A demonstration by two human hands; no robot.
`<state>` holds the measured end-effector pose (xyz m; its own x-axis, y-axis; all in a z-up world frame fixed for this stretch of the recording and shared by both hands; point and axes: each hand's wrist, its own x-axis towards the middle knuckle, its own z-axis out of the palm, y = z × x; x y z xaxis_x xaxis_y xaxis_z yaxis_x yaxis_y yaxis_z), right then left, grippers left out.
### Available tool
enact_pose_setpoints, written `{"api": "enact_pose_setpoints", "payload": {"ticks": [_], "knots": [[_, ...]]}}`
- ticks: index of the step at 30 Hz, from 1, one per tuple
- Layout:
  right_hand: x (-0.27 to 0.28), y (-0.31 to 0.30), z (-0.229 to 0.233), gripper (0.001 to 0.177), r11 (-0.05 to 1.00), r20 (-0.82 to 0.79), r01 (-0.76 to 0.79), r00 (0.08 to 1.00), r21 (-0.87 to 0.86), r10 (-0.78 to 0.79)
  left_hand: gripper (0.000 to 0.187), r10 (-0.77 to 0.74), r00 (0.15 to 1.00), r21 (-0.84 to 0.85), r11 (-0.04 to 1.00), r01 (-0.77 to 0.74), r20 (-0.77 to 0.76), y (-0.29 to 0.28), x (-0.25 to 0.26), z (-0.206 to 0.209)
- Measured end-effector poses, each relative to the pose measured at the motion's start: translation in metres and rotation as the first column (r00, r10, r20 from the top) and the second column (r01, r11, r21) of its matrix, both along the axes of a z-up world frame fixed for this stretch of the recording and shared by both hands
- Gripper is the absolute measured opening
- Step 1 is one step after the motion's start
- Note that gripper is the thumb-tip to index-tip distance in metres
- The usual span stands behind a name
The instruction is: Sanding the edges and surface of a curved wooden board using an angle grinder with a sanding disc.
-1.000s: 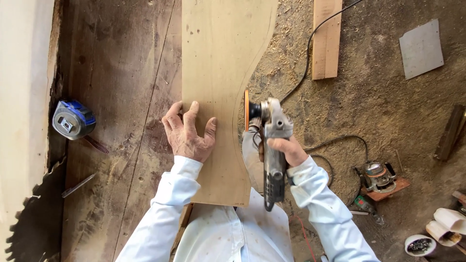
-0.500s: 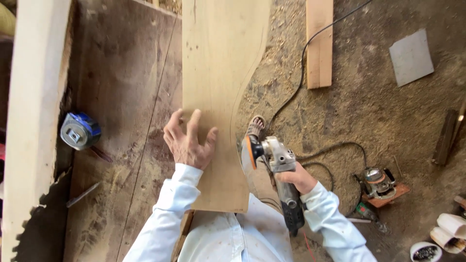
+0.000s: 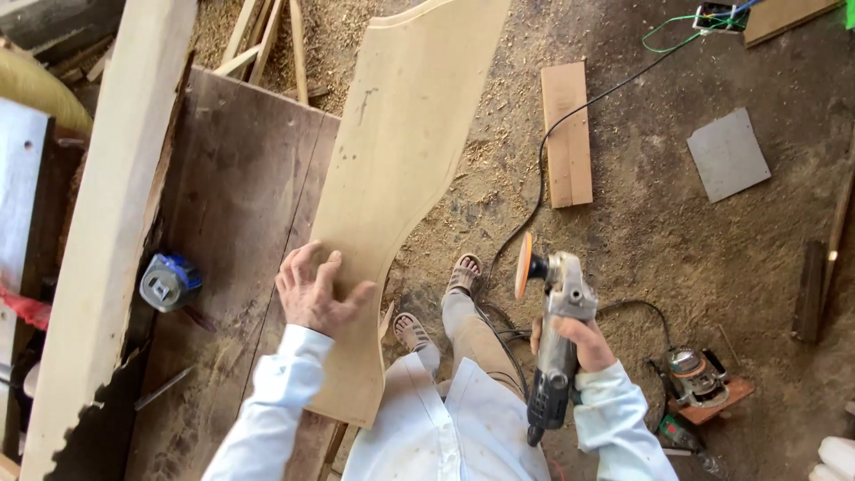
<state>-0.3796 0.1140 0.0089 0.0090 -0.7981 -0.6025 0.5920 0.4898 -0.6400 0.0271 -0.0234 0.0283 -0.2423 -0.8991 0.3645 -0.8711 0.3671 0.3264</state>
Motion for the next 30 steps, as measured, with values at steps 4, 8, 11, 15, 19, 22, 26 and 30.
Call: {"api": "enact_pose_setpoints", "payload": {"ticks": [4, 8, 11, 15, 19, 22, 26, 30], "knots": [[0.006, -0.034, 0.003, 0.051, 0.993, -0.007, 0.047, 0.999, 0.105, -0.046, 0.112, 0.204, 0.973, 0.295, 0.928, -0.226, 0.105, -0.019, -0.058, -0.003], [0.036, -0.059, 0.012, 0.042, 0.967, 0.014, 0.122, 0.992, 0.224, -0.129, 0.101, 0.223, 0.961, 0.176, 0.952, -0.251, 0.163, -0.009, -0.057, -0.013], [0.059, -0.078, 0.017, 0.028, 0.913, 0.147, 0.168, 0.96, 0.372, -0.237, 0.102, 0.221, 0.963, 0.102, 0.966, -0.239, 0.156, 0.001, -0.056, -0.017], [0.092, -0.096, 0.001, 0.028, 0.9, 0.255, 0.189, 0.918, 0.392, -0.304, 0.078, 0.223, 0.974, 0.12, 0.966, -0.227, 0.044, -0.01, -0.046, -0.031], [0.121, -0.108, -0.003, 0.04, 0.921, 0.349, 0.135, 0.898, 0.364, -0.27, 0.09, 0.291, 0.952, 0.144, 0.942, -0.302, 0.091, -0.015, -0.053, -0.024], [0.126, -0.122, 0.019, 0.041, 0.931, 0.31, 0.064, 0.933, 0.359, -0.183, 0.091, 0.275, 0.955, 0.132, 0.948, -0.288, 0.11, -0.016, -0.052, -0.02], [0.128, -0.115, 0.011, 0.038, 0.905, 0.319, 0.085, 0.918, 0.417, -0.234, 0.091, 0.273, 0.957, 0.142, 0.948, -0.286, 0.1, -0.017, -0.054, -0.017], [0.117, -0.113, -0.007, 0.04, 0.887, 0.319, 0.057, 0.921, 0.459, -0.224, 0.088, 0.269, 0.961, 0.123, 0.954, -0.275, 0.066, -0.022, -0.056, -0.01]]}}
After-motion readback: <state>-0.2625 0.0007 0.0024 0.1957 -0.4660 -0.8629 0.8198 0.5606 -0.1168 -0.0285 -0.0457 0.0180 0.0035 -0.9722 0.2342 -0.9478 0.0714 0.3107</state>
